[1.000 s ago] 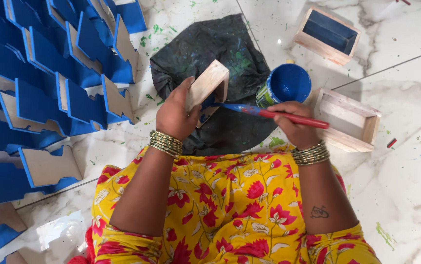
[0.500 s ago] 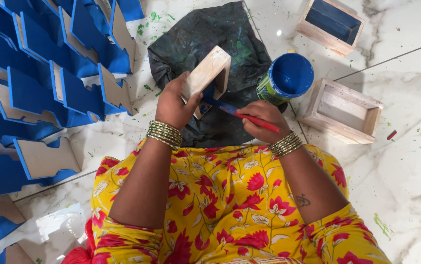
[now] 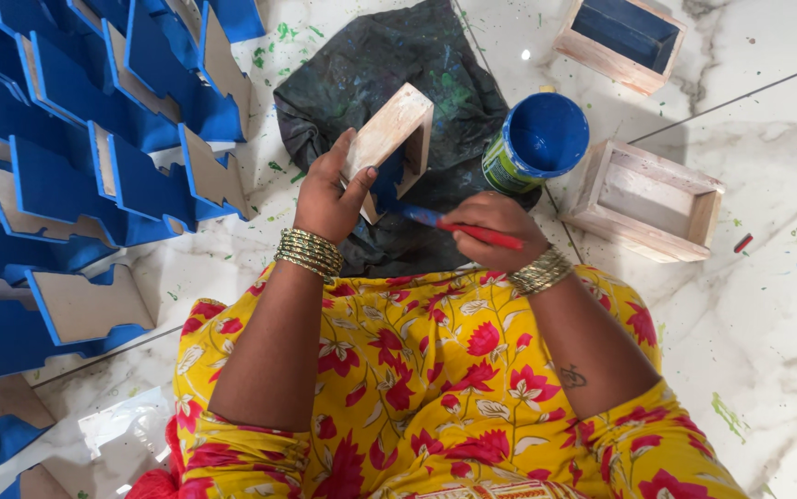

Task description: The person sits on the floor painting the inner surfaces of small wooden boxes blue with a brush, dipping the brush into a paint can between strokes and turning each box to reach its sides. Finished boxes are set aside with other completed blue-painted boxes.

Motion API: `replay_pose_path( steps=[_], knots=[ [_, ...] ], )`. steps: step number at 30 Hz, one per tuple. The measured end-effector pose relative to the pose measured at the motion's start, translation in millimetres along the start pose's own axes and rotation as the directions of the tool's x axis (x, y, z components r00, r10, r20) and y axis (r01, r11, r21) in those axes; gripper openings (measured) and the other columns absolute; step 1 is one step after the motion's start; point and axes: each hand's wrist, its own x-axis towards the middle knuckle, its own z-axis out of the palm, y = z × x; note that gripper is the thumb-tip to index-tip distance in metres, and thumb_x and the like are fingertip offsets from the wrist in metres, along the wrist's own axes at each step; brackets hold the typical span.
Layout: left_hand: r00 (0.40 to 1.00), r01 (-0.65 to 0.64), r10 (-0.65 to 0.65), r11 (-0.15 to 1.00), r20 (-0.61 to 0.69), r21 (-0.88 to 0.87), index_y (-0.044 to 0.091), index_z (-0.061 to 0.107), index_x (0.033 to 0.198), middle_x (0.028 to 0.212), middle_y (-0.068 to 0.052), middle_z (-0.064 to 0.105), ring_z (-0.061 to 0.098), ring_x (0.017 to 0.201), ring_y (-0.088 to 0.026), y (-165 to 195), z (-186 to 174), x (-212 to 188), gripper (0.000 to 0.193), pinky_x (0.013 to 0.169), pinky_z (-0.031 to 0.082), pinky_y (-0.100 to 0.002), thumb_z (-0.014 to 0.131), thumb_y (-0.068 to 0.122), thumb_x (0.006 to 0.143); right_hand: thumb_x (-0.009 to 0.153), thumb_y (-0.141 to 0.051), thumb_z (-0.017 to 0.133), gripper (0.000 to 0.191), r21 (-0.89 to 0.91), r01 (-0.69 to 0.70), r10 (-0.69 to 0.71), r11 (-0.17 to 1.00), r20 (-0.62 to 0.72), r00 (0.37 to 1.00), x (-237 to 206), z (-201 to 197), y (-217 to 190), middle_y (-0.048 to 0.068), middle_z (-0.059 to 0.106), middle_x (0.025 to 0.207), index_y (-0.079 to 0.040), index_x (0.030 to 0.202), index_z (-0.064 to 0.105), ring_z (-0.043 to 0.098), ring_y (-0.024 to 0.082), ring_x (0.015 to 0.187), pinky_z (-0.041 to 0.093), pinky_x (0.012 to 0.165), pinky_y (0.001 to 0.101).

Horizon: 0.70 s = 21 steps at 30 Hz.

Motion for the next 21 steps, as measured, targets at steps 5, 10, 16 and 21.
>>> replay_pose_path(
  steps=[5, 10, 16, 21],
  knots=[
    [0.997, 0.079, -0.079, 0.996, 0.014, -0.035, 0.011, 0.053, 0.149, 0.122, -0.022, 0.069, 0.068, 0.109, -0.032, -3, -6, 0, 0.060, 0.095, 0.053, -0.039, 0.074, 0.031, 0.097, 0.081, -0.011, 0.071, 0.026, 0.022, 0.047, -0.047, 0.999, -0.032, 0.998, -6, -9, -2, 0.012, 0.073, 0.099, -0.007, 0.106, 0.074, 0.070, 0.028, 0.091, 0.056, 0.084, 0.0397],
    [0.998, 0.064, -0.061, 0.993, 0.035, -0.096, 0.010, 0.054, 0.148, 0.122, -0.019, 0.069, 0.068, 0.108, -0.026, -5, -7, 4, 0.057, 0.094, 0.053, -0.036, 0.073, 0.028, 0.098, 0.082, -0.012, 0.072, 0.025, 0.032, 0.036, -0.038, 0.999, 0.050, 0.998, 8, 8, -2, 0.011, 0.073, 0.101, -0.007, 0.106, 0.075, 0.070, 0.029, 0.095, 0.055, 0.087, 0.0413],
    [0.988, 0.152, -0.139, 0.963, 0.074, -0.223, 0.009, 0.052, 0.149, 0.124, -0.015, 0.069, 0.068, 0.101, -0.019, -7, -11, 0, 0.057, 0.089, 0.056, -0.032, 0.072, 0.024, 0.097, 0.080, -0.013, 0.072, 0.026, 0.026, 0.030, -0.031, 0.999, 0.069, 0.997, -3, -10, -4, 0.011, 0.072, 0.102, -0.009, 0.106, 0.075, 0.069, 0.028, 0.095, 0.055, 0.087, 0.0397],
    [0.996, 0.077, -0.066, 0.981, 0.063, -0.180, 0.008, 0.052, 0.149, 0.128, -0.017, 0.066, 0.068, 0.106, -0.019, -9, -9, 1, 0.056, 0.092, 0.055, -0.032, 0.073, 0.022, 0.099, 0.081, -0.012, 0.072, 0.027, 0.033, 0.085, -0.087, 0.996, 0.057, 0.995, 9, 0, -2, 0.010, 0.073, 0.105, -0.008, 0.108, 0.075, 0.069, 0.030, 0.095, 0.055, 0.087, 0.0411]
  ],
)
